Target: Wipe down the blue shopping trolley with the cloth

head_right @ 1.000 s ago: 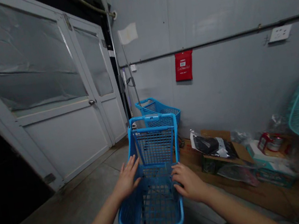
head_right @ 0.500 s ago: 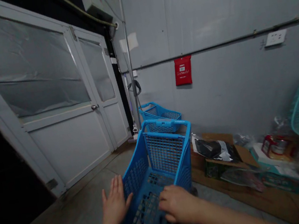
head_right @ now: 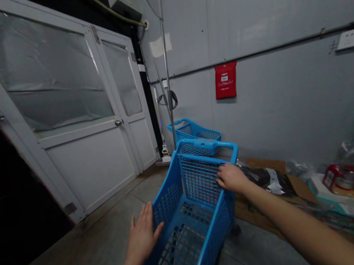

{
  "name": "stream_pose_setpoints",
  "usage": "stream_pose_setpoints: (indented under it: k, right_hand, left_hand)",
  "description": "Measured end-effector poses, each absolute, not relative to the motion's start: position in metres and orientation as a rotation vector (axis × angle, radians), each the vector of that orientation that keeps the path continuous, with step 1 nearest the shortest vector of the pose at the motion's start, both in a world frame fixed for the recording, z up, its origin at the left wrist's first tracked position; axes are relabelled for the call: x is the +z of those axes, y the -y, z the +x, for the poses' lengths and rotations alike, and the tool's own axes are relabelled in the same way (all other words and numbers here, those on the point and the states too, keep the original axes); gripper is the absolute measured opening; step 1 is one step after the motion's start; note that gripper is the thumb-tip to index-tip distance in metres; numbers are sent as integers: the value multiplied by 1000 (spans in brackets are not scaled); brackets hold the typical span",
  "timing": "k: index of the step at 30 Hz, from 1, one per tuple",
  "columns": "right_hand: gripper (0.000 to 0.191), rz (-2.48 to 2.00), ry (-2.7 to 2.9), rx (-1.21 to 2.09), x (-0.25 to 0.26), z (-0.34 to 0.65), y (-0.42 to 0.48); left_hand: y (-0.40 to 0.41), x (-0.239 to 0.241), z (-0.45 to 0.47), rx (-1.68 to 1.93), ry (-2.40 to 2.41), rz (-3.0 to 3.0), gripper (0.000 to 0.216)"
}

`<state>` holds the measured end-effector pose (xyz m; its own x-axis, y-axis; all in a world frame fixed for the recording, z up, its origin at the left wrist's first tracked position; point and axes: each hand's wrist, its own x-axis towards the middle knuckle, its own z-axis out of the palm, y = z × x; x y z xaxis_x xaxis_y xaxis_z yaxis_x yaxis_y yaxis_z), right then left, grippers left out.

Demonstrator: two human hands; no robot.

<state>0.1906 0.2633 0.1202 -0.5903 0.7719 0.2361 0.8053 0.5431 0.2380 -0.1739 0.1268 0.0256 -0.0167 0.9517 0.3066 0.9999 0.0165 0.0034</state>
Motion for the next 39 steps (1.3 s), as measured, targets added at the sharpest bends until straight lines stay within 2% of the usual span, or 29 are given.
stream_pose_setpoints:
  k: [3, 10, 14, 17, 21, 25, 30, 35, 39]
  right_hand:
    - [31, -1230, 2763, -376, 96, 158, -211]
    - [26, -774, 2770, 118, 55, 87, -90]
    - [26, -660, 2877, 78, 57, 83, -104]
    - [18, -895, 2855, -33, 78, 114, -154]
    - [17, -1282, 2649, -319, 114, 174, -233]
    - [19, -1371, 2536, -386, 124, 199, -271]
    - [21, -1253, 2612, -263, 91, 160, -226]
    - [20, -953, 2566, 161, 44, 91, -130]
    - [32, -909, 2642, 217, 21, 45, -92]
  left_hand:
    - [-131, 27, -176, -355, 2074, -2054, 69]
    - [-134, 30, -192, -356, 2073, -2060, 69]
    - [-132, 29, -205, -362, 2160, -1880, 66]
    - [-130, 27, -209, -377, 2220, -1837, 66]
    - [-131, 27, -206, -405, 2256, -1878, 66]
    - [-139, 27, -196, -459, 2260, -1914, 65]
    - [-159, 22, -188, -556, 2219, -1914, 65]
    - [-184, 23, -196, -692, 2224, -1908, 65]
    - [-196, 29, -199, -756, 2214, -1917, 62]
